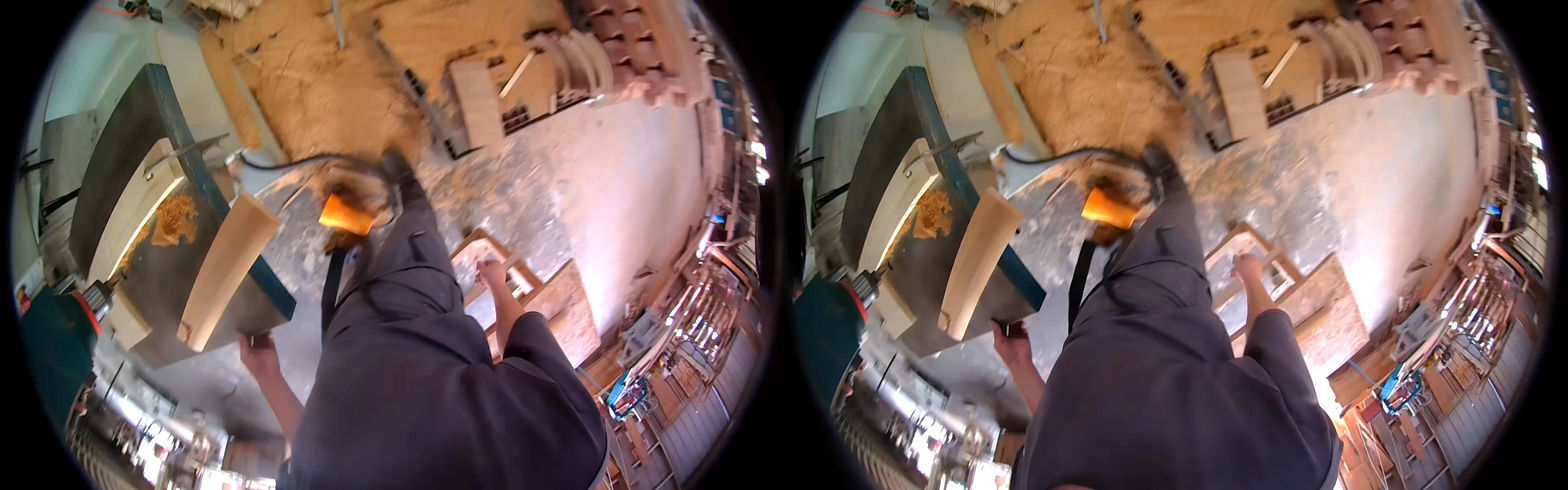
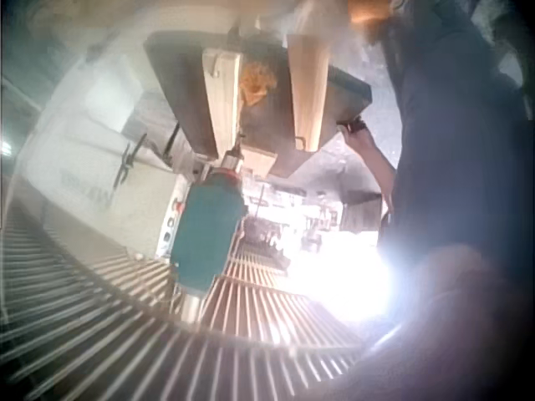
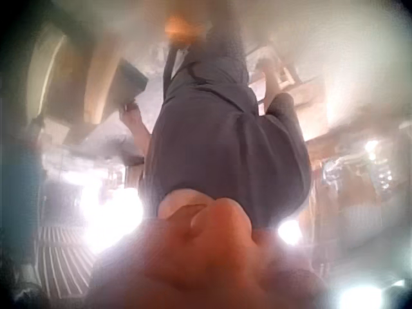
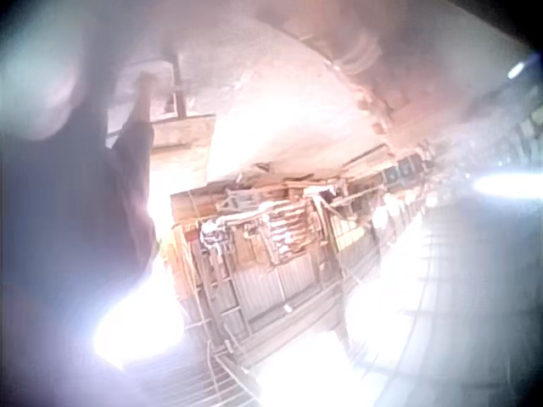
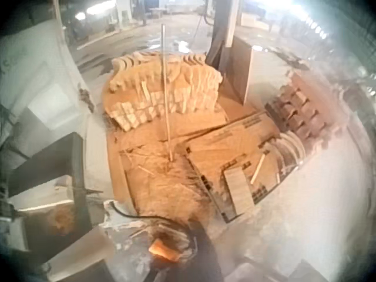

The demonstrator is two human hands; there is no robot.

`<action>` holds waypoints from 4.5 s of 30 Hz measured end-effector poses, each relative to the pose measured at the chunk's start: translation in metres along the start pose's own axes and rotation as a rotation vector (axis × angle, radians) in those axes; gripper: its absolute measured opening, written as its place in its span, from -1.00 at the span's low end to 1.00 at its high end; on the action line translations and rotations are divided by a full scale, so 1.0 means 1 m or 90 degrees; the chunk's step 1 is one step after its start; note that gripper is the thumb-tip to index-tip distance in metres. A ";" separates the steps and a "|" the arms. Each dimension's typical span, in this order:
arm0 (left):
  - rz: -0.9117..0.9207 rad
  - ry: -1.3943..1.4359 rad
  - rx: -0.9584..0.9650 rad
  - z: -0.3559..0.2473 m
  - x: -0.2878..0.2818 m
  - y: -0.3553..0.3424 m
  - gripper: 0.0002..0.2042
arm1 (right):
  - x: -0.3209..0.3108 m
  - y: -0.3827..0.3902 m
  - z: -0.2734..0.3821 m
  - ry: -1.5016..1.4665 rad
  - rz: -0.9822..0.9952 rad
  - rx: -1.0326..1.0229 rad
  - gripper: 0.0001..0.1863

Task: The person uses a vertical spindle moulder to shape the edges of rectangular wooden planks. They feed the wood through the machine, flip it to process different sides, and inspect the finished grooves. The person stacks the processed planks on a nearby workbench.

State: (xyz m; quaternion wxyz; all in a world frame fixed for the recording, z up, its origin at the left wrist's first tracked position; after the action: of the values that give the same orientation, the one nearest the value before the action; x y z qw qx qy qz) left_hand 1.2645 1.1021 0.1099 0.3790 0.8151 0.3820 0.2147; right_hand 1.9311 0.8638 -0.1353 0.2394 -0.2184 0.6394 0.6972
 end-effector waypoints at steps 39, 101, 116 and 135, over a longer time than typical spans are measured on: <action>-0.277 -0.094 0.088 0.010 -0.012 -0.005 -0.43 | -0.107 -0.106 0.301 -0.119 0.163 -0.203 -0.75; -1.040 0.089 0.224 0.445 -0.060 0.324 -0.77 | 0.164 0.089 0.425 1.090 0.340 -0.957 -0.67; -0.858 0.061 0.435 0.093 -0.395 0.171 -0.78 | 0.329 0.269 0.358 0.942 0.245 -0.989 -0.61; -0.820 -0.004 0.048 0.014 -0.575 -0.038 -0.63 | 0.622 0.449 0.322 0.973 0.225 -0.944 -0.64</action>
State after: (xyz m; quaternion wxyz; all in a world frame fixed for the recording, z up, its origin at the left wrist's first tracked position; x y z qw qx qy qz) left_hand 0.9013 0.6603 0.0368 0.4041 0.4359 0.8010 -0.0717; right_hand 1.1646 1.1883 -0.1340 -0.5192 -0.5910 0.0602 0.6145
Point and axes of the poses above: each hand's wrist, its own y-axis away from the middle knuckle, its own x-axis out of the palm, z = x × y, the point moved 7 cm from there along -y, towards the middle knuckle, and after that the axes turned 11 degrees about -z, right-handed, at the moved point
